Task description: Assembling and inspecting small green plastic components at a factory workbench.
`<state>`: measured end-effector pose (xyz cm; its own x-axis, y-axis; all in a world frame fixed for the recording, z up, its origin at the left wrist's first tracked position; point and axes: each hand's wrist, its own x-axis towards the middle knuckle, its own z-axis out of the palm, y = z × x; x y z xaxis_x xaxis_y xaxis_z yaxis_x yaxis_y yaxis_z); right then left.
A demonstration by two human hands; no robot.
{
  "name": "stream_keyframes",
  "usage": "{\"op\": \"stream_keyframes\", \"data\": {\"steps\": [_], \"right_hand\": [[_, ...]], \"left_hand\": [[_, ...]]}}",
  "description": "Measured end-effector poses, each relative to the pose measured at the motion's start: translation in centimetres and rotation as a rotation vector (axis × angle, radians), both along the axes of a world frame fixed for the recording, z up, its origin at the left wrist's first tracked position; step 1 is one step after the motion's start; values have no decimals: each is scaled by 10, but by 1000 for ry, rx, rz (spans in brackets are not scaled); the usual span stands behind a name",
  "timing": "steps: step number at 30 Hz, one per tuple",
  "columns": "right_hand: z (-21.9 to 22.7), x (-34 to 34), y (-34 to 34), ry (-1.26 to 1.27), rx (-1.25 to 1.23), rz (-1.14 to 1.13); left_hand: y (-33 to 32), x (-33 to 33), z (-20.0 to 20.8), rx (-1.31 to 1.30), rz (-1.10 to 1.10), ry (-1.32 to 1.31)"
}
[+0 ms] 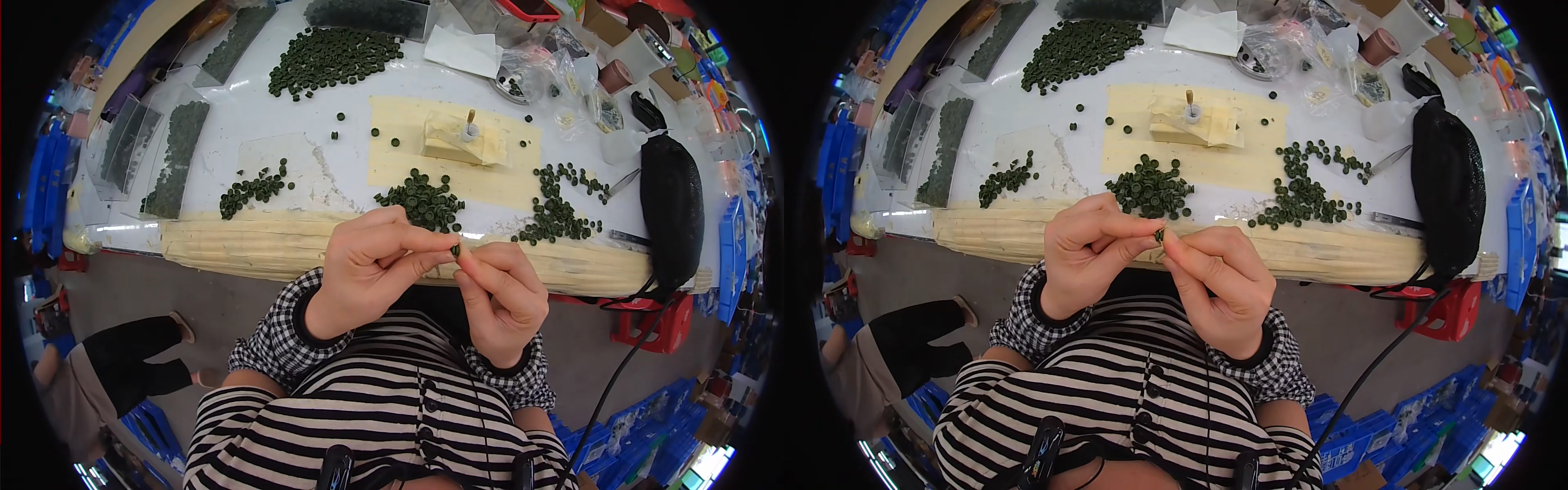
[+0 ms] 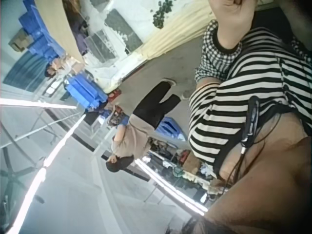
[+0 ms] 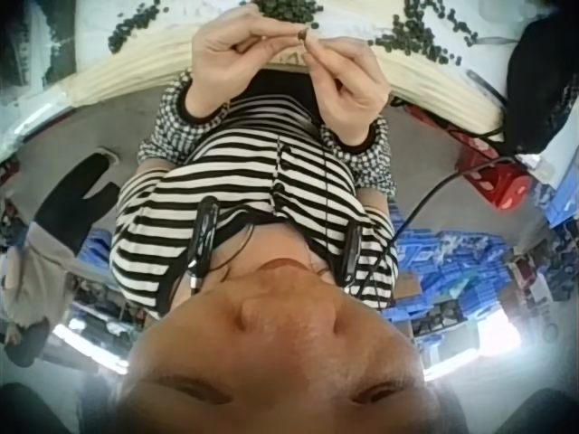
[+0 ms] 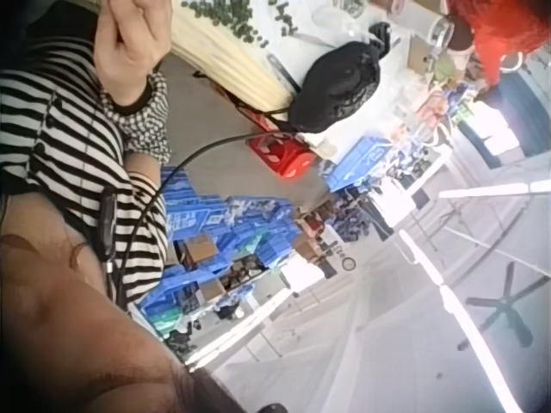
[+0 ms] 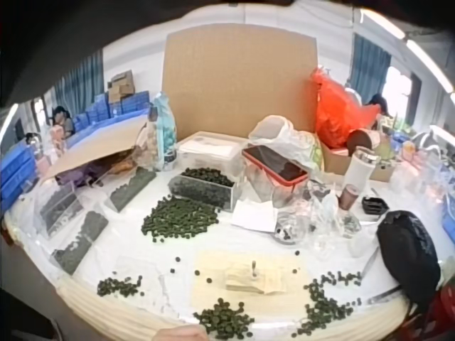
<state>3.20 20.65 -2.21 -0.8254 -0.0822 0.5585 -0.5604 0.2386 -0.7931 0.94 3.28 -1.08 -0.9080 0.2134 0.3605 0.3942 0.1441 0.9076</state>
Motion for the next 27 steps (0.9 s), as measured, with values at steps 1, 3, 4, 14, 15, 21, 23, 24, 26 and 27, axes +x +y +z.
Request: {"op": "stream_keyframes", "data": {"steps": [1, 3, 4, 14, 15, 21, 23, 24, 26, 27], "right_hand": [[0, 0, 0, 0, 3, 0], [1, 1, 0, -17, 4, 5], [2, 2, 0, -35, 3, 9], [2, -7, 3, -58, 103, -97], [1, -11, 6, -43, 155, -164], [0, -60, 43, 51, 493, -435], [6, -74, 48, 90, 680, -472], [8, -78, 47, 97, 743, -475], [10, -82, 43, 109, 869, -477], [9, -83, 42, 116, 886, -478]], "left_hand": [[0, 0, 0, 5, 3, -7], [0, 1, 0, 15, 8, -20], [0, 1, 0, 13, 3, -17], [-8, -4, -2, -155, 102, -18], [-10, -6, -1, -195, 149, -22], [-22, -14, -2, -328, 267, -39], [-23, -15, -3, -323, 269, -34], [-24, -15, -3, -315, 269, -28], [-26, -14, -4, -203, 268, -93], [-27, -13, -3, -99, 266, -163]]}}
